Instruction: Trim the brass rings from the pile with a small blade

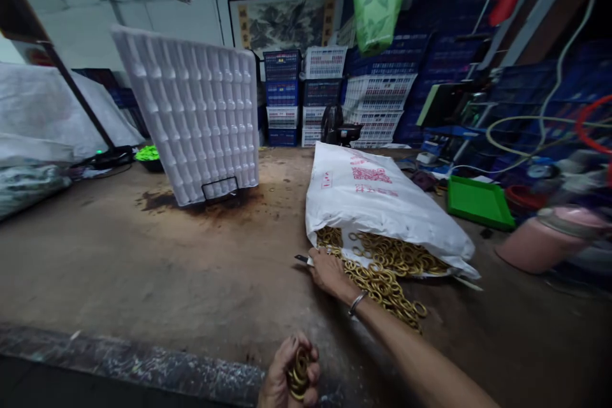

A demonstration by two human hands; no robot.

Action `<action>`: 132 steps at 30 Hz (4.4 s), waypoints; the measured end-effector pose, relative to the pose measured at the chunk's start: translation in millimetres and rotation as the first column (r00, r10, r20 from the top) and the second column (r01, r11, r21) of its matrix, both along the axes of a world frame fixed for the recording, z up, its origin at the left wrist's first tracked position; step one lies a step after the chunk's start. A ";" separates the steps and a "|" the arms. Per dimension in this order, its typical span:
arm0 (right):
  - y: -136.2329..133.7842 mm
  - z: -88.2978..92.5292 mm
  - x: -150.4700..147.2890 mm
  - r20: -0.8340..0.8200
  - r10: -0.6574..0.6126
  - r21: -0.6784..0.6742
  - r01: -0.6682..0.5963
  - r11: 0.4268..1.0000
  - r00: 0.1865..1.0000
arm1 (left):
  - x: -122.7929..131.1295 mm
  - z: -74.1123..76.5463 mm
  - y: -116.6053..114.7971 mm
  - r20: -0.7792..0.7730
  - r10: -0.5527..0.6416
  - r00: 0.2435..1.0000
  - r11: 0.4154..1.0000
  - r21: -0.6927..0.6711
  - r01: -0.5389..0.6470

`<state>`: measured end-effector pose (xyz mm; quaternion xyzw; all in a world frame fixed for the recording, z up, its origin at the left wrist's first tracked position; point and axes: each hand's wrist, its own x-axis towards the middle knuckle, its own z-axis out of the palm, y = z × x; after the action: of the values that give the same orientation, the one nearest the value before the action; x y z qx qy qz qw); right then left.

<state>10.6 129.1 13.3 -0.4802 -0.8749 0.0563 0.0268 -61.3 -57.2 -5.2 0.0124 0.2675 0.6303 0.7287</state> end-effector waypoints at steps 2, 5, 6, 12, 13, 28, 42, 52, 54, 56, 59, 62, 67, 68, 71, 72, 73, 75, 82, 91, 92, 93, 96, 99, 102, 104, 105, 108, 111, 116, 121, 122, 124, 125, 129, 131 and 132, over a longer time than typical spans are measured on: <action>1.8 -1.9 1.3 0.015 0.017 -0.002 -0.017 1.000 1.000 | -0.6 0.6 1.1 0.025 -0.010 1.000 1.000 0.012 0.010; 1.9 -2.6 3.1 0.021 0.058 0.011 -0.058 0.998 0.998 | -1.7 4.0 1.9 0.035 -0.008 0.999 1.000 0.005 0.008; 1.5 -2.7 3.7 0.021 0.067 0.015 -0.068 0.998 0.998 | -2.1 5.5 1.8 0.035 -0.001 0.999 1.000 -0.001 0.001; -2.8 -4.0 4.4 0.057 0.044 0.062 -0.047 0.997 0.997 | -1.9 9.8 -3.0 0.009 0.011 1.000 0.999 -0.035 -0.011; -3.4 -4.0 4.2 0.066 0.041 0.066 -0.045 0.997 0.997 | -0.9 9.1 -4.2 -0.002 0.012 1.000 0.999 -0.033 -0.012; -48.3 -9.8 0.7 0.140 0.185 0.052 -0.194 0.980 0.973 | 12.7 12.5 -5.6 -0.206 0.108 0.973 0.993 -0.012 -0.113; -69.6 7.0 32.5 -0.568 0.010 -0.355 -0.256 0.899 0.823 | 22.9 19.0 -6.7 -0.512 0.192 0.838 0.956 -0.098 -0.278; -114.0 21.5 58.1 -0.745 -0.213 -0.507 -0.329 0.797 0.632 | 20.8 19.5 -2.8 -0.634 0.012 0.773 0.994 -0.073 -0.076; -115.0 20.4 61.0 -0.754 -0.222 -0.493 -0.309 0.813 0.618 | 21.6 17.8 -2.8 -0.665 0.002 0.747 0.995 -0.070 -0.066; -114.8 17.5 64.5 -0.753 -0.239 -0.492 -0.284 0.823 0.613 | 23.1 15.1 -2.4 -0.725 -0.003 0.689 0.996 -0.064 -0.062; -114.2 12.8 70.9 -0.733 -0.253 -0.490 -0.232 0.840 0.632 | 27.2 14.0 -0.4 -0.821 -0.016 0.571 0.996 -0.062 -0.062; -115.2 10.9 77.1 -0.716 -0.253 -0.487 -0.205 0.849 0.650 | 33.1 18.9 3.0 -0.890 0.017 0.457 0.998 -0.016 -0.069; -116.3 13.0 82.6 -0.718 -0.346 -0.547 -0.182 0.817 0.605 | 41.0 23.5 6.9 -0.921 0.023 0.388 0.999 0.012 -0.031; -115.9 13.3 83.3 -0.717 -0.372 -0.566 -0.181 0.804 0.589 | 41.9 22.5 7.1 -0.910 -0.013 0.414 1.000 -0.016 -0.005; -113.8 13.9 85.7 -0.711 -0.439 -0.617 -0.186 0.765 0.549 | 44.1 20.0 6.8 -0.831 -0.099 0.547 0.995 -0.074 0.067; -113.2 14.0 86.6 -0.706 -0.457 -0.631 -0.189 0.752 0.541 | 45.1 20.3 6.7 -0.790 -0.110 0.603 0.994 -0.079 0.078; -112.6 14.1 87.6 -0.702 -0.475 -0.645 -0.189 0.741 0.531 | 46.1 21.4 6.7 -0.745 -0.120 0.656 0.993 -0.083 0.088; -111.9 14.4 89.9 -0.699 -0.501 -0.661 -0.194 0.725 0.510 | 48.5 25.4 6.9 -0.663 -0.146 0.734 0.989 -0.086 0.118; -113.4 15.0 98.1 -0.741 -0.440 -0.612 -0.241 0.753 0.507 | 52.5 27.2 9.5 -0.684 -0.147 0.714 0.989 -0.080 0.127; -114.7 17.0 100.1 -0.741 -0.420 -0.607 -0.254 0.753 0.525 | 52.8 23.8 10.5 -0.783 -0.153 0.603 0.988 -0.099 0.122; -114.5 17.8 100.3 -0.739 -0.433 -0.620 -0.269 0.737 0.516 | 53.0 24.6 9.9 -0.779 -0.154 0.608 0.987 -0.093 0.131; -114.2 18.3 100.7 -0.738 -0.438 -0.624 -0.272 0.733 0.512 | 53.2 25.6 9.2 -0.774 -0.152 0.615 0.987 -0.082 0.142; -114.7 18.5 103.1 -0.729 -0.375 -0.554 -0.172 0.815 0.572 | 54.8 29.1 8.2 -0.757 -0.141 0.638 0.988 -0.064 0.142; -118.4 16.8 107.1 -0.651 -0.198 -0.394 -0.103 0.913 0.733 | 56.8 30.9 9.5 -0.765 -0.121 0.633 0.992 -0.074 0.100; -123.3 14.2 110.3 -0.536 -0.026 -0.285 -0.152 0.946 0.844 | 56.5 28.0 11.7 -0.785 -0.117 0.608 0.992 -0.065 0.107; -125.3 12.1 110.8 -0.466 0.029 -0.242 -0.158 0.957 0.884 | 55.1 24.5 12.8 -0.799 -0.120 0.589 0.990 -0.052 0.132; -125.8 11.1 110.6 -0.432 0.038 -0.228 -0.149 0.962 0.901 | 54.4 23.0 13.1 -0.809 -0.122 0.575 0.989 -0.051 0.139; -126.0 8.7 109.2 -0.353 0.034 -0.198 -0.110 0.974 0.935 | 53.6 21.8 13.4 -0.842 -0.127 0.525 0.990 -0.070 0.126; -125.4 8.3 108.0 -0.325 0.028 -0.184 -0.092 0.979 0.945 | 54.1 23.2 13.7 -0.862 -0.122 0.493 0.991 -0.082 0.103; -125.1 8.6 105.6 -0.226 0.007 -0.221 -0.059 0.973 0.974 | 51.2 19.2 14.3 -0.873 -0.133 0.468 0.990 -0.093 0.108; -120.8 2.3 96.7 -0.178 0.002 -0.179 -0.034 0.983 0.984 | 46.9 19.0 10.0 -0.782 -0.117 0.612 0.993 -0.091 0.074; -117.2 0.4 95.0 -0.171 -0.013 -0.167 -0.016 0.986 0.985 | 47.2 21.7 7.4 -0.757 -0.124 0.641 0.992 -0.099 0.075; -106.8 -3.5 92.5 -0.153 -0.050 -0.147 0.027 0.989 0.987 | 49.4 28.6 -0.4 -0.714 -0.192 0.673 0.981 -0.138 0.134; -100.5 -5.1 91.5 -0.149 -0.065 -0.137 0.045 0.990 0.987 | 51.1 31.7 -5.3 -0.692 -0.243 0.679 0.970 -0.151 0.193; -78.1 -8.1 83.4 -0.177 -0.056 -0.092 0.040 0.995 0.983 | 56.8 30.5 -27.8 -0.588 -0.428 0.687 0.895 -0.171 0.411; -72.1 -7.1 74.3 -0.188 -0.030 -0.054 0.020 0.998 0.982 | 55.9 19.8 -38.9 -0.540 -0.496 0.680 0.862 -0.207 0.464; -70.1 -6.4 68.8 -0.181 -0.020 -0.038 0.013 0.999 0.983 | 54.4 12.6 -44.1 -0.520 -0.519 0.678 0.849 -0.226 0.477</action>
<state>79.4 58.9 6.9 -0.4807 -0.8637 0.1157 0.0981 -6.8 -101.3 7.4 0.2440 0.4787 0.3653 0.7601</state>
